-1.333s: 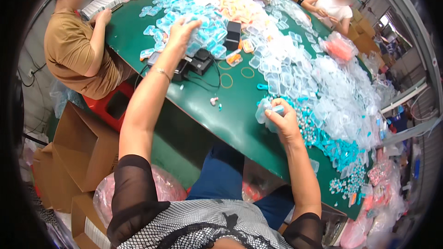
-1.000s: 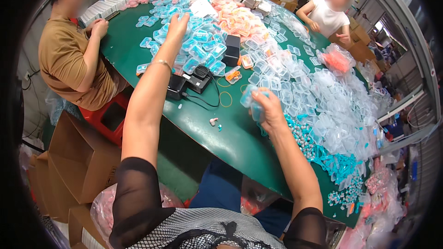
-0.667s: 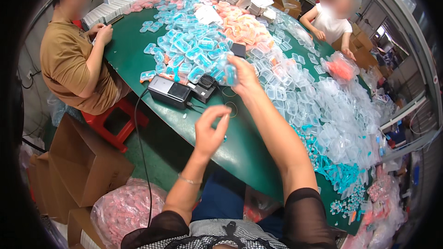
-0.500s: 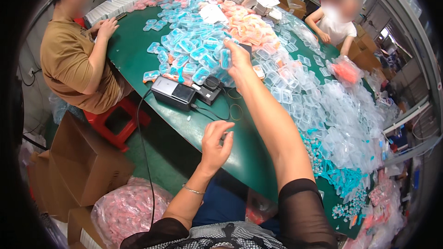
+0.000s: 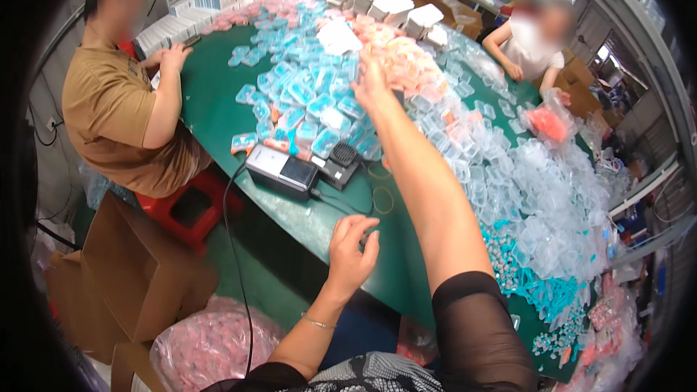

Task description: The recorder is sorting and placing small components into small plastic boxes.

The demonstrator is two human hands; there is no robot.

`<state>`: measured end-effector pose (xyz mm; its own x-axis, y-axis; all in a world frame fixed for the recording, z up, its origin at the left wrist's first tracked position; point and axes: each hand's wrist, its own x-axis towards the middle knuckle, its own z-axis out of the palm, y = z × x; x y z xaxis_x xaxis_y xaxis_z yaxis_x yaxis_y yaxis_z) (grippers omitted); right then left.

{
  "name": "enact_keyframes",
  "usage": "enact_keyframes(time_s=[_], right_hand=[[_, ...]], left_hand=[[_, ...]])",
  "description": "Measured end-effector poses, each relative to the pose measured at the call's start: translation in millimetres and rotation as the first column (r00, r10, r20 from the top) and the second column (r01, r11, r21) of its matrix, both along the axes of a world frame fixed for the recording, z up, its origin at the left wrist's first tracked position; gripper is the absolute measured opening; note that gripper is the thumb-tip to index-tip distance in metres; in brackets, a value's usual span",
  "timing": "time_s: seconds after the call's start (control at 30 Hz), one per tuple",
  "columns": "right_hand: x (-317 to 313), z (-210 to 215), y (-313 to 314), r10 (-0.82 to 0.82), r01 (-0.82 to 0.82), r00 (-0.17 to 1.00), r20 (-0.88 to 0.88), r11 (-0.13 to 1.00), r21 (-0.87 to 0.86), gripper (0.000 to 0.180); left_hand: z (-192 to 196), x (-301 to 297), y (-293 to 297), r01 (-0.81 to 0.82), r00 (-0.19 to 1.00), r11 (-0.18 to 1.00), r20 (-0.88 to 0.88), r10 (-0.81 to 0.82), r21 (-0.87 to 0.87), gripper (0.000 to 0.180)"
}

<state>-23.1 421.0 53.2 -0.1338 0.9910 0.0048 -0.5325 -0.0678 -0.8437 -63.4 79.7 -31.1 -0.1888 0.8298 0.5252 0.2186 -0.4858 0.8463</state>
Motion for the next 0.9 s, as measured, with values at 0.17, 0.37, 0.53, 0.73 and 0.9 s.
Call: enact_keyframes(time_s=[0.17, 0.37, 0.53, 0.73, 0.9], right_hand=[[-15, 9, -48, -0.015, 0.008, 0.984, 0.178, 0.999, 0.041, 0.075], [9, 10, -82, 0.02, -0.06, 0.977, 0.213, 0.982, 0.182, 0.082], [59, 9, -150, 0.059, -0.161, 0.872, 0.485, 0.972, 0.17, 0.056], [128, -3, -263, -0.021, -0.258, 0.735, 0.678, 0.916, 0.307, 0.029], [195, 12, -376, -0.215, -0.204, 0.467, 0.857, 0.918, 0.341, 0.013]], left_hand=[[-7, -7, -3, -0.016, 1.0, 1.0, 0.004, 0.016, -0.014, 0.021], [-4, -7, -2, -0.009, 0.998, 1.0, 0.056, 0.01, -0.015, 0.022], [-5, -3, -1, 0.005, 0.997, 0.999, 0.08, -0.002, -0.032, 0.022], [2, -6, -3, 0.01, 0.999, 0.999, 0.05, -0.008, -0.038, 0.021], [0, -6, -5, 0.008, 1.0, 1.0, 0.021, -0.008, -0.012, 0.021]])
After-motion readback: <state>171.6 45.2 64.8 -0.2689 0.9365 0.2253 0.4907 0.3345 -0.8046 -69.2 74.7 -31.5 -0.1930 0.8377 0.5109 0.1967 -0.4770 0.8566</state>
